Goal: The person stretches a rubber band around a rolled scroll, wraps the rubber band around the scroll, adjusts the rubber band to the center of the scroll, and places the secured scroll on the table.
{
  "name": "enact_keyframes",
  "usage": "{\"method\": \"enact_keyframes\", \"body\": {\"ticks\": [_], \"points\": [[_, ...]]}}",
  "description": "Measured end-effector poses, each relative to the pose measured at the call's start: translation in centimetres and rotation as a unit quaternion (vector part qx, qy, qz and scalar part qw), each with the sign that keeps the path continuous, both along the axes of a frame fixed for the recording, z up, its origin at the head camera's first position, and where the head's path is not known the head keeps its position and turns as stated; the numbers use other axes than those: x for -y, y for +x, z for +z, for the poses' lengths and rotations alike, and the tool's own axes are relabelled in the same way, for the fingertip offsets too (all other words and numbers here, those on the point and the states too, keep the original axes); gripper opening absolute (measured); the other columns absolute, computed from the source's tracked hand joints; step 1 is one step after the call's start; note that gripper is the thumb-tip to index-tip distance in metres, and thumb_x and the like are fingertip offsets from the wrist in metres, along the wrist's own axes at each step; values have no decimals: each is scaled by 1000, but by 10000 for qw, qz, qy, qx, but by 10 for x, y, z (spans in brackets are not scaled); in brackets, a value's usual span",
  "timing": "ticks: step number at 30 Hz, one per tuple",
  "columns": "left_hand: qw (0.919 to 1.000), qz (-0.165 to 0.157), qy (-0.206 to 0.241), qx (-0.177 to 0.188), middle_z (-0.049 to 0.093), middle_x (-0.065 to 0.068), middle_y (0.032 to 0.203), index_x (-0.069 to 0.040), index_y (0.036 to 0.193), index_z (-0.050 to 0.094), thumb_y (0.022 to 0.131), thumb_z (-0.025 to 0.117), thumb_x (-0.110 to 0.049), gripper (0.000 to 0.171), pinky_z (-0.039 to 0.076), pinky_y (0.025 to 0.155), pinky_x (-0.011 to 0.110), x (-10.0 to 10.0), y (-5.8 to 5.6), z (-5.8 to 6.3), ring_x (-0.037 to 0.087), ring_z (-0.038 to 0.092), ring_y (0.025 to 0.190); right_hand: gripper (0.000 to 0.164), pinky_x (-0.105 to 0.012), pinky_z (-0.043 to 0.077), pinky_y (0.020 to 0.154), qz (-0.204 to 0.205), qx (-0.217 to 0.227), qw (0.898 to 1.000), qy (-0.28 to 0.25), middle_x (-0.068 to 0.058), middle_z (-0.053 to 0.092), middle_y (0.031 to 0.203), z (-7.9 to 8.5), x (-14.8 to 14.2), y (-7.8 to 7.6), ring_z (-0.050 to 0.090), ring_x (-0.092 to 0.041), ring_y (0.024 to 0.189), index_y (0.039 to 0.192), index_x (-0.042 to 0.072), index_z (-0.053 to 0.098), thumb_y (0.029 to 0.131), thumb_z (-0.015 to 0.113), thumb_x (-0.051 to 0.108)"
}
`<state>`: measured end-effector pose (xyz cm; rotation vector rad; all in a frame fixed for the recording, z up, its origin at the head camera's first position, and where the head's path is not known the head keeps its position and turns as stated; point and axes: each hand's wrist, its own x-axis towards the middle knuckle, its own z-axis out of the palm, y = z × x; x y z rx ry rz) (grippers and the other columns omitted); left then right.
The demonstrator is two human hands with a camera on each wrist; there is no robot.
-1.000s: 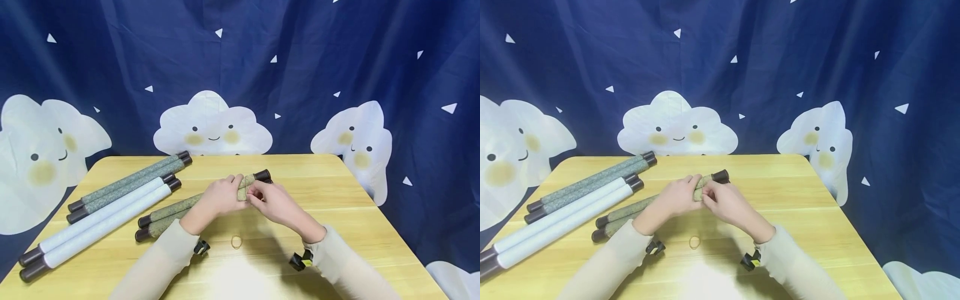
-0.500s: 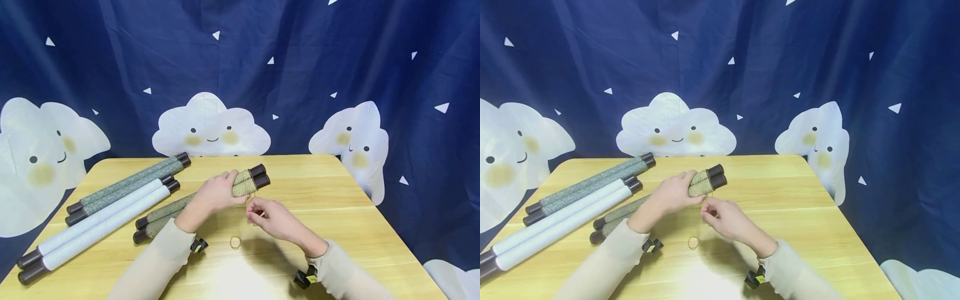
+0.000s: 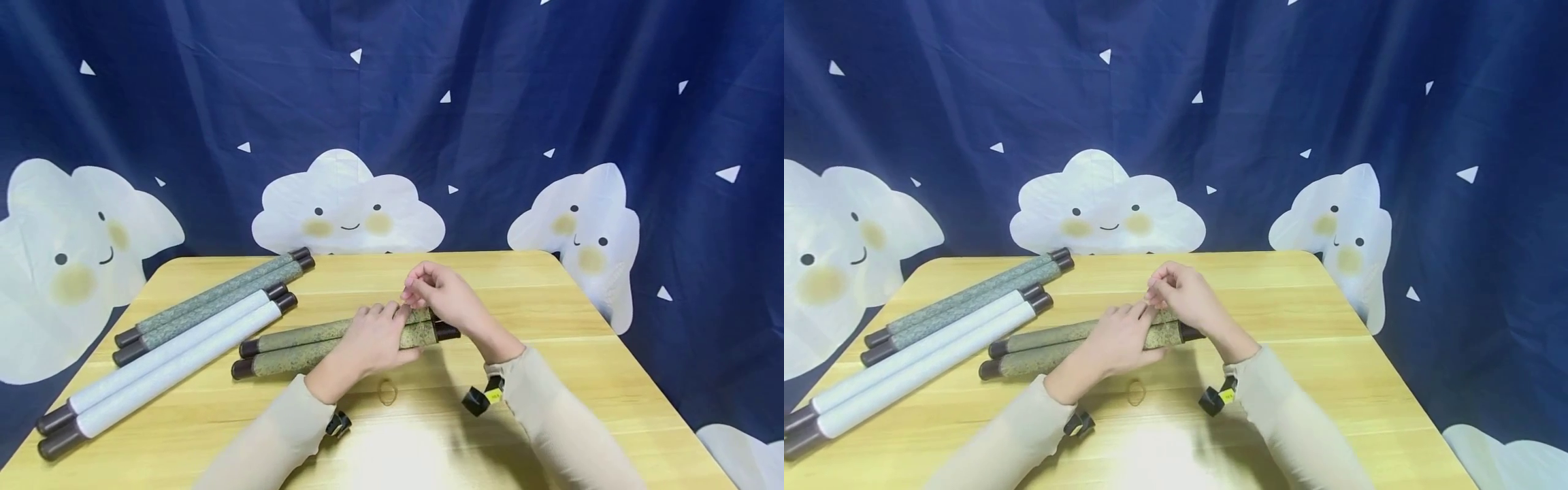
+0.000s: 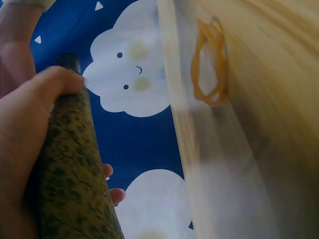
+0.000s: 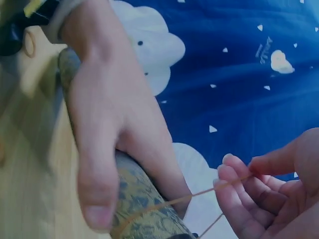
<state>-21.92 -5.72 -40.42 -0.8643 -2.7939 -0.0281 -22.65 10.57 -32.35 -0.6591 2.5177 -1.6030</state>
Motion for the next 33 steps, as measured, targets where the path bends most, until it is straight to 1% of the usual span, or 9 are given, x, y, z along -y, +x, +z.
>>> {"method": "enact_keyframes", "body": {"ticks": [3, 6, 10, 14, 17, 21, 24, 29, 33], "points": [[9998, -105, 190, -27, 63, 9, 104, -7, 145, 44, 84, 52, -73, 90, 54, 67, 34, 3, -3, 2, 23, 63, 79, 10, -38, 57, 70, 134, -9, 9998, 163, -9, 67, 82, 3, 0, 1, 66, -23, 75, 96, -1, 59, 100, 50, 3], [9981, -62, 580, 214, 64, 7, 95, -6, 138, 50, 83, 53, -74, 88, 54, 61, 32, 10, -8, 6, 21, 62, 73, 11, -34, 56, 66, 420, -378, 9962, 659, -3, 67, 78, 3, 1, 14, 64, -20, 71, 94, 3, 61, 100, 54, 8], [9888, 413, 1135, 874, 65, 11, 108, -9, 135, 50, 78, 55, -79, 90, 56, 69, 41, 23, -14, 18, 28, 65, 85, 10, -28, 52, 62, 593, -878, 9872, 1192, 7, 66, 78, -4, 0, 35, 62, -11, 69, 93, 10, 63, 99, 59, 17], [9770, 685, 1505, 1345, 64, 10, 111, -14, 141, 45, 69, 57, -85, 102, 55, 71, 41, 37, -16, 30, 27, 64, 86, 10, -26, 53, 64, 555, -944, 9855, 1295, 9, 65, 77, -15, -5, 46, 63, -6, 70, 93, 13, 63, 99, 60, 20], [9737, 680, 1622, 1447, 63, 13, 120, -17, 146, 41, 70, 50, -88, 104, 54, 80, 43, 46, -16, 33, 30, 64, 96, 11, -26, 53, 64, 512, -866, 9866, 1287, 6, 65, 76, -24, -12, 48, 63, -6, 70, 93, 12, 62, 100, 58, 20], [9730, 683, 1689, 1414, 58, 18, 132, -16, 150, 38, 78, 37, -86, 100, 49, 92, 52, 49, -16, 33, 37, 60, 111, 10, -25, 53, 61, 493, -894, 9830, 1529, 8, 62, 75, -36, -17, 54, 60, -6, 67, 93, 13, 63, 100, 57, 17], [9743, 749, 1682, 1295, 58, 20, 132, -15, 150, 37, 80, 33, -86, 100, 49, 93, 53, 47, -17, 32, 39, 60, 110, 9, -21, 50, 57, 610, -1303, 9698, 1971, 13, 58, 72, -46, -13, 64, 53, -1, 60, 90, 16, 63, 98, 59, 15], [9752, 946, 1582, 1225, 57, 21, 132, -12, 149, 38, 81, 29, -87, 102, 48, 94, 53, 43, -17, 29, 41, 59, 111, 12, -18, 42, 53, 822, -2443, 9363, 2385, 17, 50, 65, -51, 1, 79, 44, 3, 54, 83, 16, 64, 95, 63, 14], [9774, 1016, 1432, 1178, 59, 21, 128, -12, 148, 39, 81, 27, -87, 101, 50, 92, 52, 40, -17, 27, 40, 61, 108, 12, -24, 49, 62, 611, -2815, 9262, 2431, 13, 58, 70, -40, 8, 81, 52, -3, 64, 83, 16, 65, 94, 64, 15]]}}
